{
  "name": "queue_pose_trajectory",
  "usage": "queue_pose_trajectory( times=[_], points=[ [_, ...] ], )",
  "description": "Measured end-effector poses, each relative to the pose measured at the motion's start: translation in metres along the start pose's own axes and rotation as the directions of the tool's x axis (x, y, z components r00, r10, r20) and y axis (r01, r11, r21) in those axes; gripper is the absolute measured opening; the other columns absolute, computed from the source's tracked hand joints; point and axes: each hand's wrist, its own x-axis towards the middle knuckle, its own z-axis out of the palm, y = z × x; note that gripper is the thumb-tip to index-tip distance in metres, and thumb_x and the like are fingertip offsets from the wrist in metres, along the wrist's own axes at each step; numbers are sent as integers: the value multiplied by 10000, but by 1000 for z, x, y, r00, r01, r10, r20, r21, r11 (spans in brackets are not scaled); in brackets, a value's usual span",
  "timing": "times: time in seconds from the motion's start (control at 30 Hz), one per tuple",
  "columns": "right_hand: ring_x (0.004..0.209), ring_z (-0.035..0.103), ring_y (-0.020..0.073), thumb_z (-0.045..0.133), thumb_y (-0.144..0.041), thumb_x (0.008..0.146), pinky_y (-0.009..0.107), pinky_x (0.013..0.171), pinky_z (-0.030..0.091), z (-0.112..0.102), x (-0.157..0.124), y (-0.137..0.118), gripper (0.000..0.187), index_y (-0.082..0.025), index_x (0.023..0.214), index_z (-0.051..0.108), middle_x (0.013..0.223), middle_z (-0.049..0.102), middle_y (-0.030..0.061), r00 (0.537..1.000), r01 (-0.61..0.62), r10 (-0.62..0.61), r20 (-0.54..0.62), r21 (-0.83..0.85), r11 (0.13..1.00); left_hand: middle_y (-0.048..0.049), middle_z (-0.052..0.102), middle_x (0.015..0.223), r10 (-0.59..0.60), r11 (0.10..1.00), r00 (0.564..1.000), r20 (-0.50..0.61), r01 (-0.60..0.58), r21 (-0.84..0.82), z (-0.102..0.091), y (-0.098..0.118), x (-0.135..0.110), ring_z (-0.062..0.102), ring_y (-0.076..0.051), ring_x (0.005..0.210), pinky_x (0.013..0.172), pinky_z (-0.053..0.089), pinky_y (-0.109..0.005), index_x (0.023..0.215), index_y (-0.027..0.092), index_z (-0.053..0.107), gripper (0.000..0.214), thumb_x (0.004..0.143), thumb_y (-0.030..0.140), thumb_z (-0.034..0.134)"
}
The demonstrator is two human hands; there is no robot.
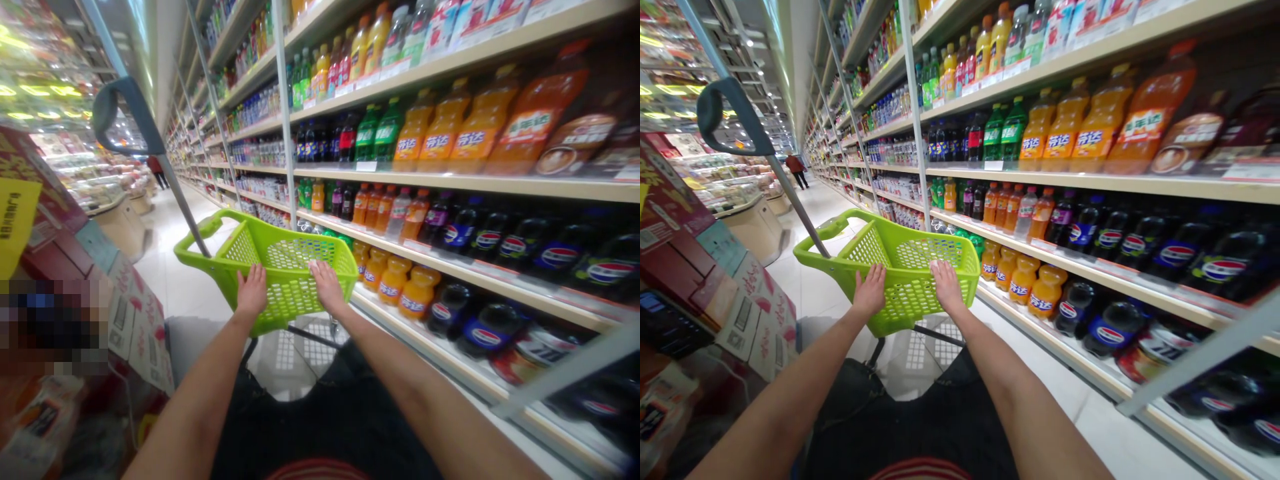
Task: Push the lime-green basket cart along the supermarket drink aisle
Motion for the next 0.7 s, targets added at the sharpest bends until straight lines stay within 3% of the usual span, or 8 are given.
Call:
queue_pose_trajectory(
  times=[0.13, 0.2, 0.27, 0.37, 0.5, 0.6, 0.7],
  points=[
    [1295, 275, 244, 289, -43, 826, 447, 1021, 290, -11, -16, 46, 479, -106, 1277, 438, 1365, 391, 152, 990, -134, 132, -41, -65, 989, -102, 180, 1470, -28, 1000, 999, -25, 28, -8, 2, 5, 1, 114, -240, 1357, 1068, 60, -555, 1382, 100, 235, 673, 717, 91, 334],
    [1288, 287, 252, 280, -46, 831, 455, 1019, 289, -14, -21, 56, 468, -88, 1266, 447, 1352, 401, 167, 981, -189, 185, -67, -77, 979, -105, 172, 1472, -16, 1000, 999, -39, 15, -14, 4, 13, 2, 109, -240, 1358, 1068, 62, -554, 1380, 93, 239, 666, 719, 86, 326],
    [1287, 288, 247, 285, -40, 826, 458, 1022, 284, -12, -21, 53, 471, -90, 1265, 447, 1350, 405, 166, 981, -186, 180, -78, -68, 980, -108, 162, 1474, 5, 1000, 999, -37, -6, -21, 6, 24, 4, 109, -241, 1357, 1066, 73, -554, 1377, 87, 243, 666, 716, 82, 323],
    [1298, 268, 228, 306, -29, 812, 455, 1036, 267, -1, -12, 26, 487, -116, 1273, 441, 1361, 396, 144, 994, -86, 84, -75, -20, 996, -121, 173, 1469, 19, 999, 1000, -17, -19, -30, 6, 36, 6, 115, -244, 1356, 1063, 78, -557, 1371, 74, 253, 660, 715, 91, 326],
    [1311, 242, 206, 307, -7, 803, 430, 1054, 247, 8, 0, -6, 508, -129, 1278, 439, 1369, 392, 125, 998, 25, -23, -65, 40, 999, -100, 179, 1470, 69, 997, 997, -17, -70, -29, 5, 38, 5, 124, -221, 1356, 1069, 44, -549, 1377, 93, 245, 660, 722, 102, 328],
    [1306, 254, 208, 318, -9, 799, 414, 1045, 270, 4, -3, 4, 508, -125, 1279, 437, 1367, 395, 125, 998, 32, -30, -56, 31, 999, -97, 177, 1470, 82, 996, 997, -12, -82, -30, 4, 32, 4, 124, -226, 1355, 1067, 45, -557, 1379, 92, 237, 675, 712, 104, 343],
    [1286, 290, 225, 309, -34, 816, 428, 1022, 301, -5, -14, 36, 471, -108, 1257, 459, 1343, 422, 141, 993, -68, 67, -97, -11, 998, -112, 182, 1468, 16, 999, 1000, -22, -17, -37, 4, 23, 4, 127, -238, 1354, 1063, 58, -564, 1378, 77, 231, 670, 718, 106, 342]
  ],
)
